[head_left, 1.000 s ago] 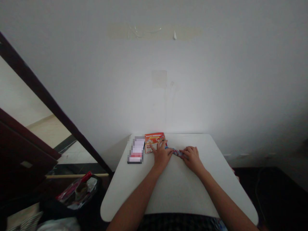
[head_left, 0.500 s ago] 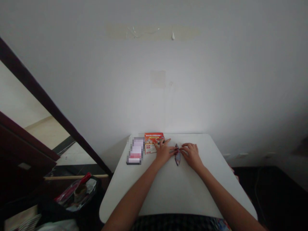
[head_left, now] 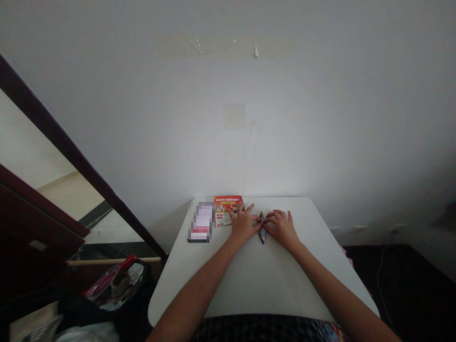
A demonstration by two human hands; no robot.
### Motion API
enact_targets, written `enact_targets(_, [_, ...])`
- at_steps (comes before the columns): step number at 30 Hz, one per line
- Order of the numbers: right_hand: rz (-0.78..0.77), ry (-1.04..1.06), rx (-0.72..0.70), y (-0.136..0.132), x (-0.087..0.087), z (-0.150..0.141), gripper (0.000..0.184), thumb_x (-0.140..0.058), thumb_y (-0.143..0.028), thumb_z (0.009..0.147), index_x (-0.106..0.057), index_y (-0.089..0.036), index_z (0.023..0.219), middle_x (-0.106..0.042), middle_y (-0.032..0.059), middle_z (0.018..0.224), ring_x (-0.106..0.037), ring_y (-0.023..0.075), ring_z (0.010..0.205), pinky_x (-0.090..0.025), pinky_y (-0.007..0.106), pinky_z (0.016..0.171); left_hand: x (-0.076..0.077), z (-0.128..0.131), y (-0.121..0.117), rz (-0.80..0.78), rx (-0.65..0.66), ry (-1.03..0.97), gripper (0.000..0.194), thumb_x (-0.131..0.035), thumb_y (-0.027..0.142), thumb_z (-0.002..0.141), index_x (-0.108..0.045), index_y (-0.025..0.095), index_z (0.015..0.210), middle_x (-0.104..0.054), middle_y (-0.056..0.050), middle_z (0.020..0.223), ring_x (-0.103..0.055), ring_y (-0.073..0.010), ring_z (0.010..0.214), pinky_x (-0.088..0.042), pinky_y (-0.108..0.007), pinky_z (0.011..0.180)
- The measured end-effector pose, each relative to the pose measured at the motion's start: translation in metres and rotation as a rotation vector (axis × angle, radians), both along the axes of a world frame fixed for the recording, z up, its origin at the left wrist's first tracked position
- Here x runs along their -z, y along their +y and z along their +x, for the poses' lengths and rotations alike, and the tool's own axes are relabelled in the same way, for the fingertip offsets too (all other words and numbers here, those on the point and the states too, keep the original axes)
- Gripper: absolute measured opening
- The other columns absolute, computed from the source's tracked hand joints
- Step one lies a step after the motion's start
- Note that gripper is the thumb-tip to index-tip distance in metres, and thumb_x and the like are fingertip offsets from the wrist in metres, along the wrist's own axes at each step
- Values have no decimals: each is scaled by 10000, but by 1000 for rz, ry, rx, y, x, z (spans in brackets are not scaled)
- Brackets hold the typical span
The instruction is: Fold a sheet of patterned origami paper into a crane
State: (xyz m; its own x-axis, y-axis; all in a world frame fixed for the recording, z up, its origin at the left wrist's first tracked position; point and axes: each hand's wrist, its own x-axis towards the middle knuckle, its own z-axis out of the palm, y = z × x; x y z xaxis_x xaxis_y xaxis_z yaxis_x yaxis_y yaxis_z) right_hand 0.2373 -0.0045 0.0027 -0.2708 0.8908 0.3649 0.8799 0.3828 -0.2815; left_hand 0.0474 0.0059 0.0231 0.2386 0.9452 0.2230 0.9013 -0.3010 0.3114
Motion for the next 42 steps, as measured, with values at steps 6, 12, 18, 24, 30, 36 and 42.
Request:
enact_targets(6, [-2, -48, -5, -3, -1, 0, 214, -577, -434, 905, -702, -347, 1055, -661, 37, 1236, -438, 312, 1318, -198, 742, 1094, -3, -5, 0, -14, 38, 50, 307, -584, 626, 838, -733, 452, 1043, -368, 94, 1580, -271, -405, 1438, -54, -823, 1079])
enact_targets(12, [-23, -55, -26, -5, -2, 2, 259, -572, -474, 908, -682, -357, 1110, -646, 35, 1270, -408, 323, 1342, -190, 759, 1085, -2, -10, 0, -62, 51, 29, 359, -630, 657, 784, -716, 470, 1079, -350, 77, 1592, -242, -415, 1455, -47, -829, 1066])
enact_targets(18, [-37, -80, -27, -10, -3, 2, 296, -601, -481, 886, -661, -361, 1150, -627, 31, 1310, -388, 330, 1368, -191, 762, 1087, -3, -15, -2, -105, 56, 29, 429, -636, 684, 761, -694, 483, 1135, -324, 69, 1606, -212, -404, 1470, -35, -787, 1101])
enact_targets(24, [-49, -83, -32, -16, 0, 3, 370, -610, -504, 864, -631, -353, 1201, -590, 48, 1364, -382, 333, 1378, -185, 765, 1090, -5, -20, -2, -132, 70, 76, 501, -621, 736, 734, -645, 538, 1193, -276, 58, 1625, -185, -415, 1481, 7, -790, 1087])
enact_targets(30, [-92, -73, -48, -21, 0, 3, 503, -645, -535, 822, -570, -357, 1286, -551, 55, 1418, -351, 355, 1398, -144, 791, 1081, -3, -26, -1, -168, 104, 91, 636, -624, 781, 689, -585, 544, 1278, -229, 51, 1641, -156, -448, 1485, 24, -767, 1106])
enact_targets(36, [-96, -78, -36, -24, 3, 1, 585, -650, -576, 789, -542, -352, 1318, -531, 66, 1433, -358, 351, 1394, -145, 784, 1085, -3, -32, 0, -191, 149, 145, 762, -599, 838, 650, -491, 564, 1352, -208, -14, 1649, -97, -433, 1502, 58, -783, 1073])
enact_targets(42, [-117, -63, -41, -25, 6, 2, 681, -660, -600, 752, -507, -328, 1357, -501, 87, 1459, -353, 358, 1395, -143, 774, 1089, -7, -32, 0, -231, 163, 182, 792, -607, 814, 668, -480, 513, 1389, -180, -27, 1657, -54, -425, 1509, 16, -763, 1098])
